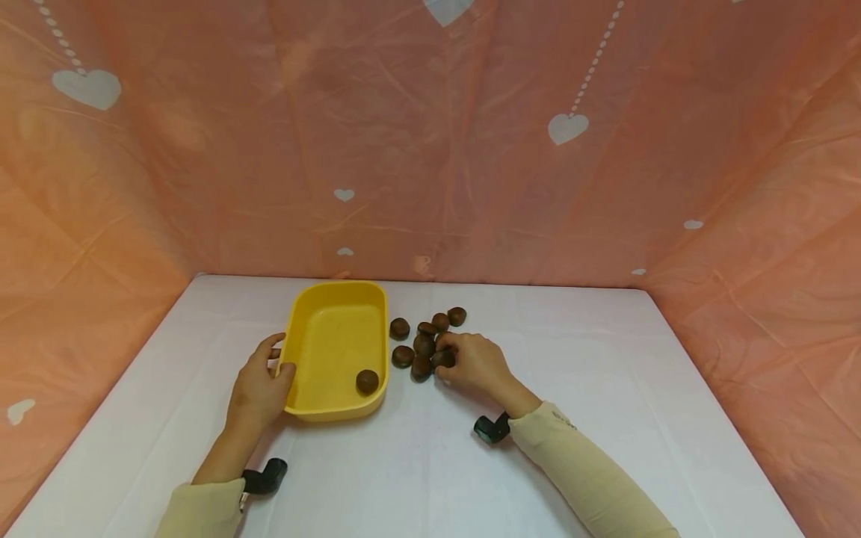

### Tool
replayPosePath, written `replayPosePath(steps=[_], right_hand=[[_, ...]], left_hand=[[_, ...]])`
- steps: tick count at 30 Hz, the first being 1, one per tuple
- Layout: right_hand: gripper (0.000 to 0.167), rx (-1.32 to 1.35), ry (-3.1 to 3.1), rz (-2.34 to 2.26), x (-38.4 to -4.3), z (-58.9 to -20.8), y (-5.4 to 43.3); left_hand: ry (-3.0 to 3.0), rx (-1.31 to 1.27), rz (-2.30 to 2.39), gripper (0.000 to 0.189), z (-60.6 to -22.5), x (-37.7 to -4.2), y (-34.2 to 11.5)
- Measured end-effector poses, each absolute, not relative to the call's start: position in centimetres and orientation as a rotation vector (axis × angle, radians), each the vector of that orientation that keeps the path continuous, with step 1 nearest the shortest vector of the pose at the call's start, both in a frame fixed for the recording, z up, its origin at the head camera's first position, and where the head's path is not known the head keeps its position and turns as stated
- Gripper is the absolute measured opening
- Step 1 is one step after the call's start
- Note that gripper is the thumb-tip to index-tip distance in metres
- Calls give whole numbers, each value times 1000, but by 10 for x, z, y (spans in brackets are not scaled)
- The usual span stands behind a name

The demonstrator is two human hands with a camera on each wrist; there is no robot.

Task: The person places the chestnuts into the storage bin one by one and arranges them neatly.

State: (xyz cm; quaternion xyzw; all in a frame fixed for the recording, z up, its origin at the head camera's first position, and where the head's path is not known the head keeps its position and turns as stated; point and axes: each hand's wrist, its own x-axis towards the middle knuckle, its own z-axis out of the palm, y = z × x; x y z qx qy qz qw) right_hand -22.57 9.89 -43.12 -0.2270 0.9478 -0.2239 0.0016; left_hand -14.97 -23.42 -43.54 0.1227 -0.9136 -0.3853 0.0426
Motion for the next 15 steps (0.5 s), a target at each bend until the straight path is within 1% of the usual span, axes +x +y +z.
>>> replayPosePath(steps=[5, 15], right_hand=[[23, -720, 2970, -741, -226, -427, 100], [30, -711, 2967, -791, -225, -415, 95]], left_hand=[[-2791, 374, -1178, 54, -435, -150, -234], [-2789, 379, -1193, 54, -435, -150, -233]])
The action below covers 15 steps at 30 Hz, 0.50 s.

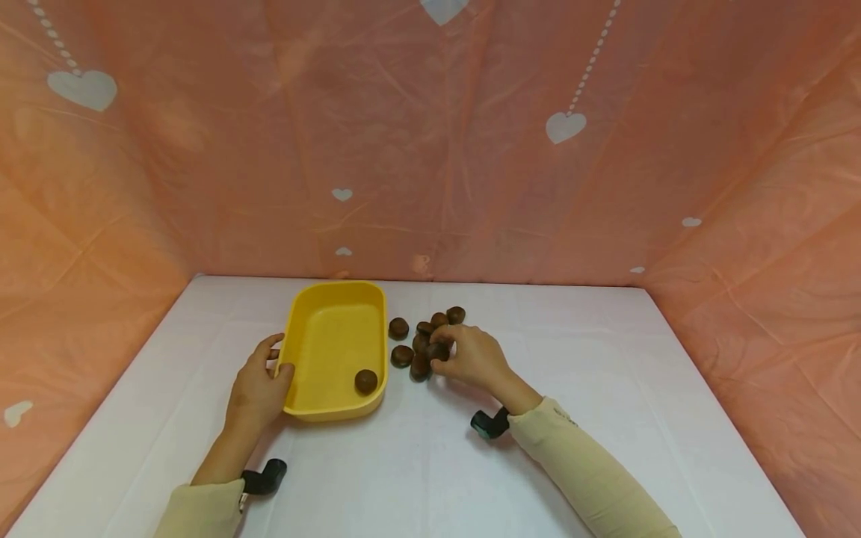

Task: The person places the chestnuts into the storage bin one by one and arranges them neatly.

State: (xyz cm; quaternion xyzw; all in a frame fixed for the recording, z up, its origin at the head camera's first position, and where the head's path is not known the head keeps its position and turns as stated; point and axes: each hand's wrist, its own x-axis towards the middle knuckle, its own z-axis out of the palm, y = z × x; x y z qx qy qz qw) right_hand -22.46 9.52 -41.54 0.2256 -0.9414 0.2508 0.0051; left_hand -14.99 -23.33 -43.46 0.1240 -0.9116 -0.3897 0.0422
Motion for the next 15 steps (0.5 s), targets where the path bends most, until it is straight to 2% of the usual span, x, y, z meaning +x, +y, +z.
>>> replayPosePath(steps=[15], right_hand=[[29, 812, -2862, 873, -225, -396, 79]], left_hand=[[-2795, 385, -1187, 54, -435, -150, -233]])
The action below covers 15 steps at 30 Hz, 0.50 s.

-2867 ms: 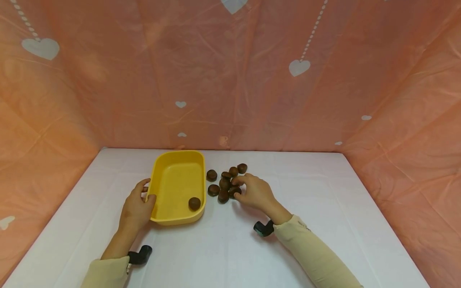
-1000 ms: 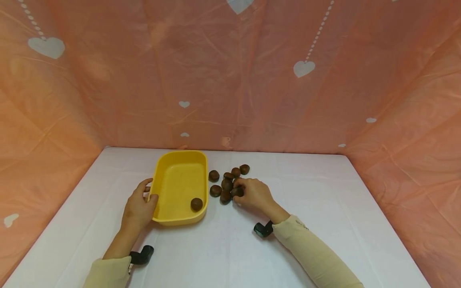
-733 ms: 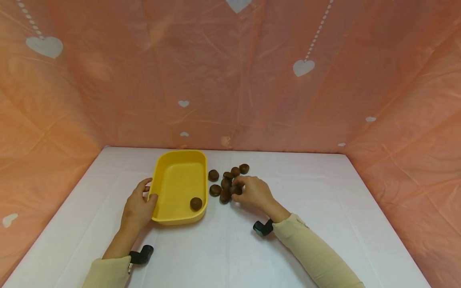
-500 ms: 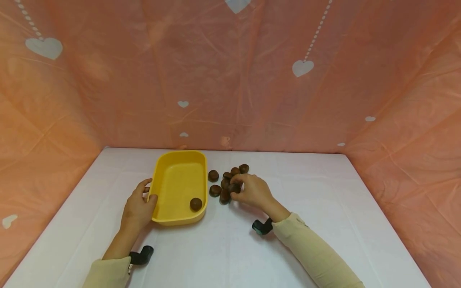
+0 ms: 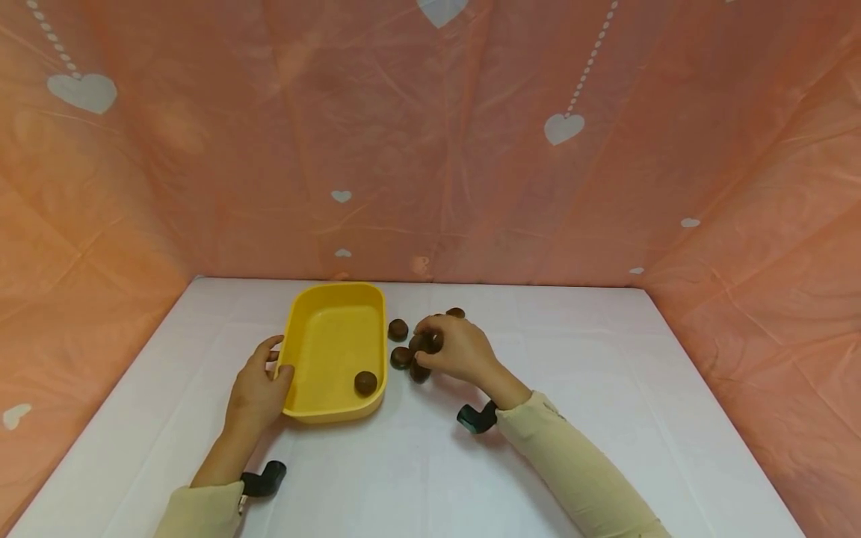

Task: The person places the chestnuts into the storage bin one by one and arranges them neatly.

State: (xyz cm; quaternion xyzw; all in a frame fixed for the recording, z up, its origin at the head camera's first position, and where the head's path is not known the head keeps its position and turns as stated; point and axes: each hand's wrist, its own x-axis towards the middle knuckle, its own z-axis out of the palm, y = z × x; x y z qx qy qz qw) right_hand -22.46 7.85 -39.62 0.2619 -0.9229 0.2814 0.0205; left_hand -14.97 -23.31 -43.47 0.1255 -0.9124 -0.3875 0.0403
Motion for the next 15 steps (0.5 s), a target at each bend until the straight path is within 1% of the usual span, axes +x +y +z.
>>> replayPosePath(steps=[7, 15], right_hand=[[35, 806, -2846, 923, -222, -390, 66], [32, 868, -2810, 939, -224, -388, 51]], left_hand=[[-2802, 394, -1194, 54, -434, -149, -233], [-2804, 385, -1194, 55, -434, -149, -233]])
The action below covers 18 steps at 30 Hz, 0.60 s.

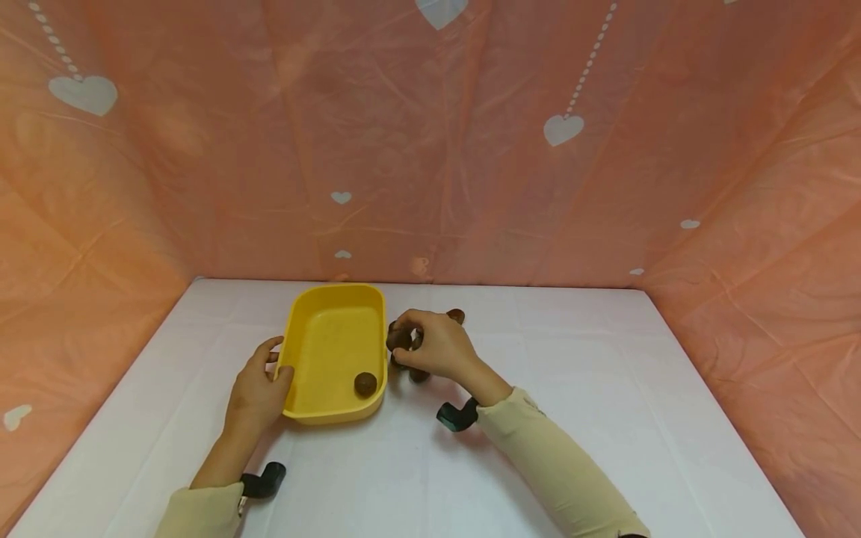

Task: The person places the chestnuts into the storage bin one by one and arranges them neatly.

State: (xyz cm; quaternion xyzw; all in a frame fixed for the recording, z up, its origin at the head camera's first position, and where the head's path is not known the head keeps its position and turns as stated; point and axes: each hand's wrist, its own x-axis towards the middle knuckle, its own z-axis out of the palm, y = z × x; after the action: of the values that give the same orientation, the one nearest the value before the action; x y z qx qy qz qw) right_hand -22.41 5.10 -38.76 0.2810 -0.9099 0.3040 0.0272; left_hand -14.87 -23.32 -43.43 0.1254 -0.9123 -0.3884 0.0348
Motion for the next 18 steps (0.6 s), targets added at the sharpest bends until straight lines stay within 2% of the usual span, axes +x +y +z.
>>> replayPosePath(steps=[18], right_hand=[[30, 967, -2832, 1062, -229, -396, 24]], left_hand=[[-2799, 387, -1206, 55, -436, -148, -233]])
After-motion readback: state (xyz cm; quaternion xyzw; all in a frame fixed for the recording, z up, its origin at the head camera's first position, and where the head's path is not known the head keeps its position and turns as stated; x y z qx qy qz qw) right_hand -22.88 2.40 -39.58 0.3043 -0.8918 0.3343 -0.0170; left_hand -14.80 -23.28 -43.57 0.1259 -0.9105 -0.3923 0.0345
